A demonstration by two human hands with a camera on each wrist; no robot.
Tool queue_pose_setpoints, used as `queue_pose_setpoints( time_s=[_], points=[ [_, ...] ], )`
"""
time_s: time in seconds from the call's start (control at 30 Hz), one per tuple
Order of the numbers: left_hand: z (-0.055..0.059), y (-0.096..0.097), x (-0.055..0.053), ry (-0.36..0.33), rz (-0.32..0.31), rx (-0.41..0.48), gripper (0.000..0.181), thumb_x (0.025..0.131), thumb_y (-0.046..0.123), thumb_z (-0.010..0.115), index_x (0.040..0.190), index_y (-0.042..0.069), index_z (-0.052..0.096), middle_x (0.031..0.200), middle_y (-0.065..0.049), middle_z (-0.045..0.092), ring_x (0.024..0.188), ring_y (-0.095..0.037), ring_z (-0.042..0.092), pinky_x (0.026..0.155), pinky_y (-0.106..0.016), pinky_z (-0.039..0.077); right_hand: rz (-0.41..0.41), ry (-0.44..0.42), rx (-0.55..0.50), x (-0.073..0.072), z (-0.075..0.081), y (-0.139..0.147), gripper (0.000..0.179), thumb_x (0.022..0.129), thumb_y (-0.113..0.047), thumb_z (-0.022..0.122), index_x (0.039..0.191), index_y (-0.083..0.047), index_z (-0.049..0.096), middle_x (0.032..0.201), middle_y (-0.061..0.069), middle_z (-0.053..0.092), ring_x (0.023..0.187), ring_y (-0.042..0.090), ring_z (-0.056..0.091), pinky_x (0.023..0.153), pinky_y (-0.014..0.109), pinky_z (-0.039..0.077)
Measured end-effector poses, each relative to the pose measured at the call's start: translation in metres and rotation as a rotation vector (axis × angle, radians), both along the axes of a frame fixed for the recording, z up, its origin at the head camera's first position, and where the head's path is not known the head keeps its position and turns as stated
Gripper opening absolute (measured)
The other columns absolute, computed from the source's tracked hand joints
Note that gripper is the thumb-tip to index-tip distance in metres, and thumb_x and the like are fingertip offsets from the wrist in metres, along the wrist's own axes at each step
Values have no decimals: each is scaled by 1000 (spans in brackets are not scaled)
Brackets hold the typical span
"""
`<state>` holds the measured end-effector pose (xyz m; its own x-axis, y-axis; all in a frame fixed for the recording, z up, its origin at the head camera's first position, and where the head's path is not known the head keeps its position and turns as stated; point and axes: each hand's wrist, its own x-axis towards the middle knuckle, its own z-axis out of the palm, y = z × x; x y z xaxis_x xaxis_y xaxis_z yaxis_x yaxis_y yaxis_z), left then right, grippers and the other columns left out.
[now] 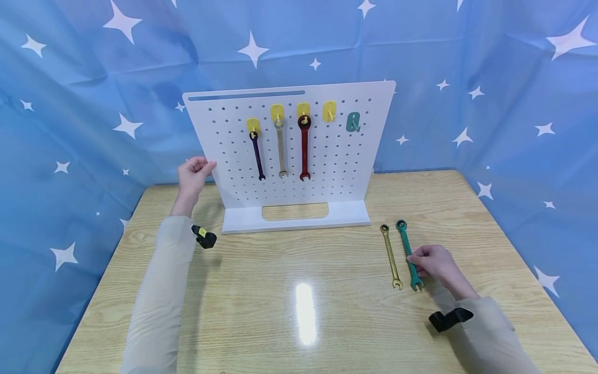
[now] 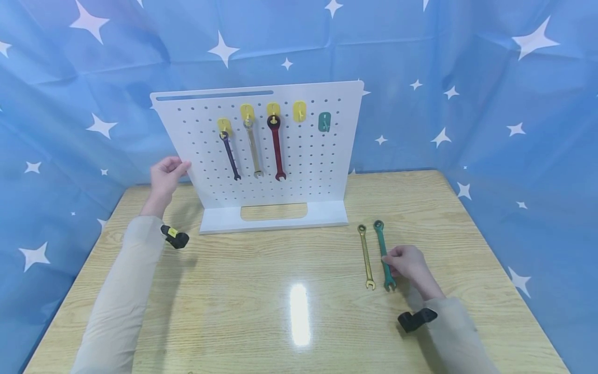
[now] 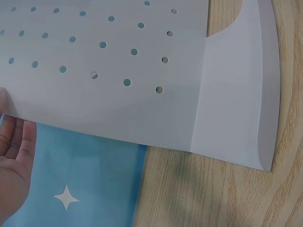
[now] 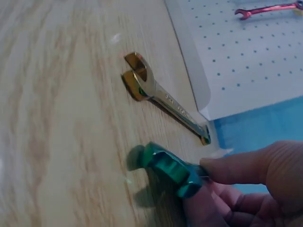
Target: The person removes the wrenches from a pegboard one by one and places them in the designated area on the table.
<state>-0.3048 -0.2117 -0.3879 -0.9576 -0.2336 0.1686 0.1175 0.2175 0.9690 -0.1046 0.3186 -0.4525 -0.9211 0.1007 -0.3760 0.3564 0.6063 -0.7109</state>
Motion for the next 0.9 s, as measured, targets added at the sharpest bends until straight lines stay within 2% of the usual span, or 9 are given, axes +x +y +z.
queue_pose_setpoints(
  time_s=[0.17, 0.43, 0.67, 0.9],
  points=[
    [-1, -1, -1, 7, -5, 1, 25, 87, 20, 69, 97, -2, 65, 74, 11, 61, 72, -7, 56, 79, -32, 49, 32, -4, 56, 0, 2, 1, 21, 90, -13, 60, 81, 5, 59, 68, 6, 57, 60, 15, 57, 56, 30, 52],
    [-2, -1, -1, 10, -5, 1, 25, 87, 21, 69, 97, -2, 65, 74, 11, 61, 72, -6, 56, 76, -28, 49, 30, -20, 83, -3, 3, 3, 23, 88, -16, 64, 74, 1, 58, 63, 5, 57, 57, 15, 55, 54, 29, 49],
    [-1, 0, 1, 20, -19, 26, 27, 85, 21, 70, 98, -3, 66, 73, 10, 62, 71, -7, 56, 72, -23, 49, 10, 78, 16, -6, 10, 2, 22, 90, -13, 63, 86, 9, 61, 68, 5, 61, 61, 14, 56, 55, 28, 51],
    [-1, -1, -1, 15, -14, 22, 28, 86, 21, 70, 99, -3, 65, 75, 10, 62, 73, -6, 56, 75, -25, 49, 7, 195, -113, -19, 27, -7, 34, 93, -18, 61, 106, 13, 57, 83, 11, 66, 70, 15, 65, 65, 32, 55]
  ],
)
